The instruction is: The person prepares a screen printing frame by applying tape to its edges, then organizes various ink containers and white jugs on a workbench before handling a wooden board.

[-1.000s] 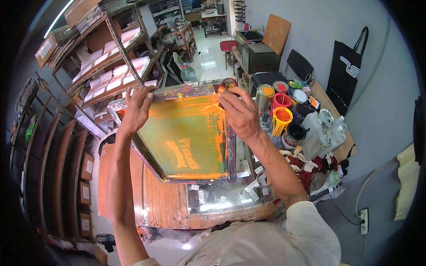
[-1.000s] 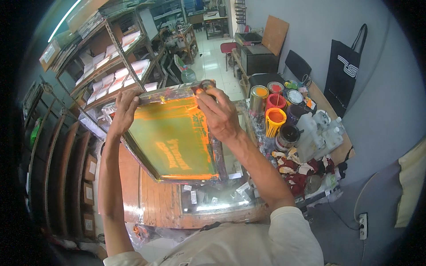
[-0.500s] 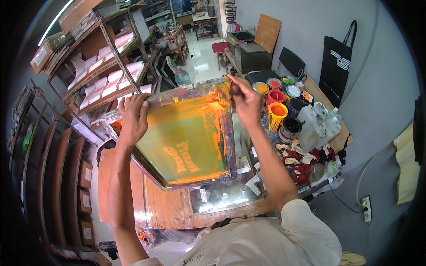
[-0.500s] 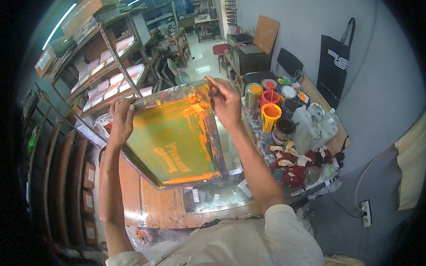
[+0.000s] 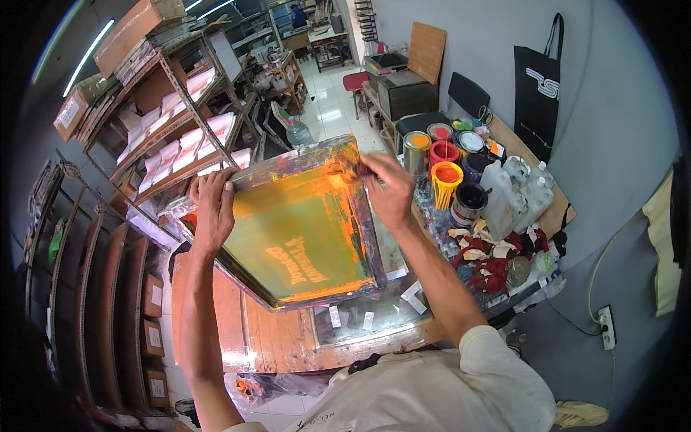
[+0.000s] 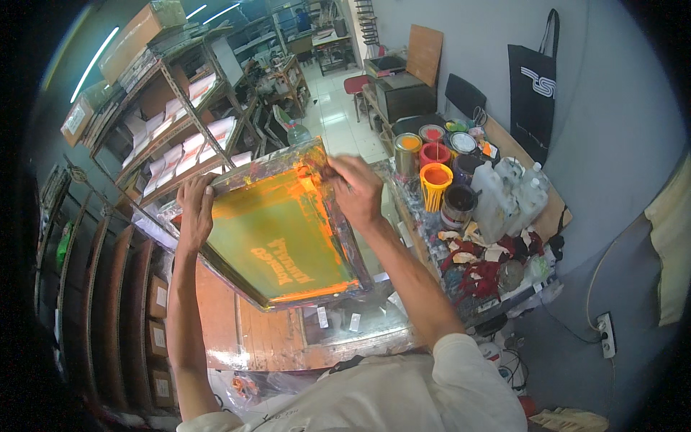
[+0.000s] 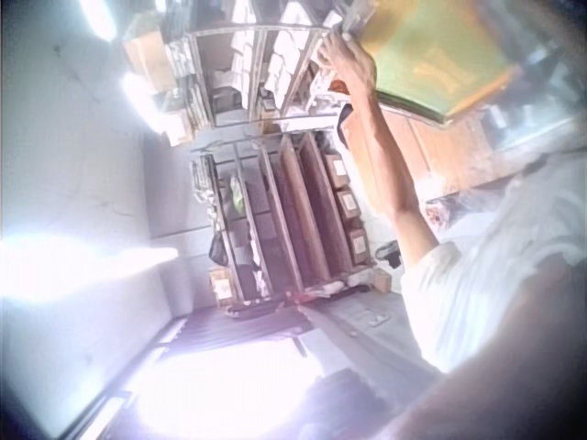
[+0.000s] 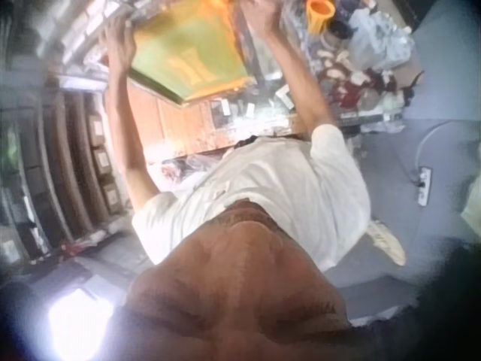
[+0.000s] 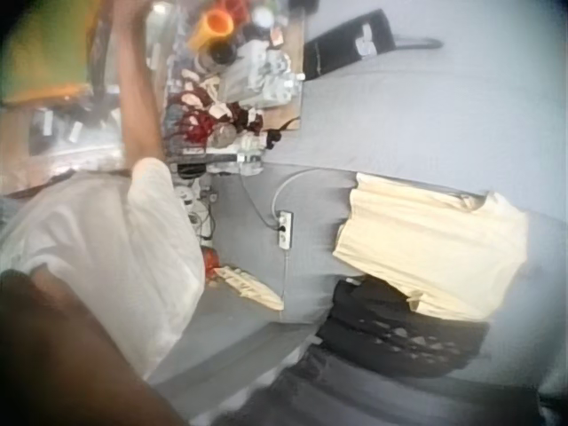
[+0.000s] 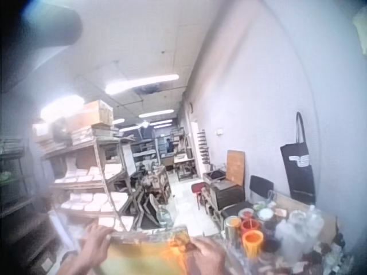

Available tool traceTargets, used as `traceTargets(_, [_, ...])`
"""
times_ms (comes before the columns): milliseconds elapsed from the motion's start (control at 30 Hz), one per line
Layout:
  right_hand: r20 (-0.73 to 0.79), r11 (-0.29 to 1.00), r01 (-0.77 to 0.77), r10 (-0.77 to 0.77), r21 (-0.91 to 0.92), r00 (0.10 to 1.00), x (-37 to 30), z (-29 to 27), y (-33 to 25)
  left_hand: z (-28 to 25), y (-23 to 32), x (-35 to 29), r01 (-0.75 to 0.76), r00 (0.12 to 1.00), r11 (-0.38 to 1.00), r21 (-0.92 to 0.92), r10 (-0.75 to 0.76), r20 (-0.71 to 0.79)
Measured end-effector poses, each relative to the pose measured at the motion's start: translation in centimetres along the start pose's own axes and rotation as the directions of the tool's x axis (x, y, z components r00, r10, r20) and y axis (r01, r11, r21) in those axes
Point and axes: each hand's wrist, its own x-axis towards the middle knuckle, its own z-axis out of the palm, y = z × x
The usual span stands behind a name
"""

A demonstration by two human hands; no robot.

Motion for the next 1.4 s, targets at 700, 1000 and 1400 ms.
traceTargets(700, [0.146,0.944,0.242,-0.213,-0.224,0.966,-2.9,-2.0,-1.9,-0.6,1.2,-0.6,0.004,0.998,1.000,-0.031,-0.006,-0.067])
traceTargets(1000, [0.231,0.950,0.289,-0.257,-0.119,0.938,1.5,-1.5,-2.3,0.0,0.8,-1.2,0.006,0.988,1.000,0.016,-0.003,-0.155])
traceTargets(1400, [0.339,0.666,-0.623,0.522,0.411,0.782,8.4,-2.3,-0.4,-1.1,3.9,-2.6,0.016,0.984,0.996,0.086,-0.001,-0.176])
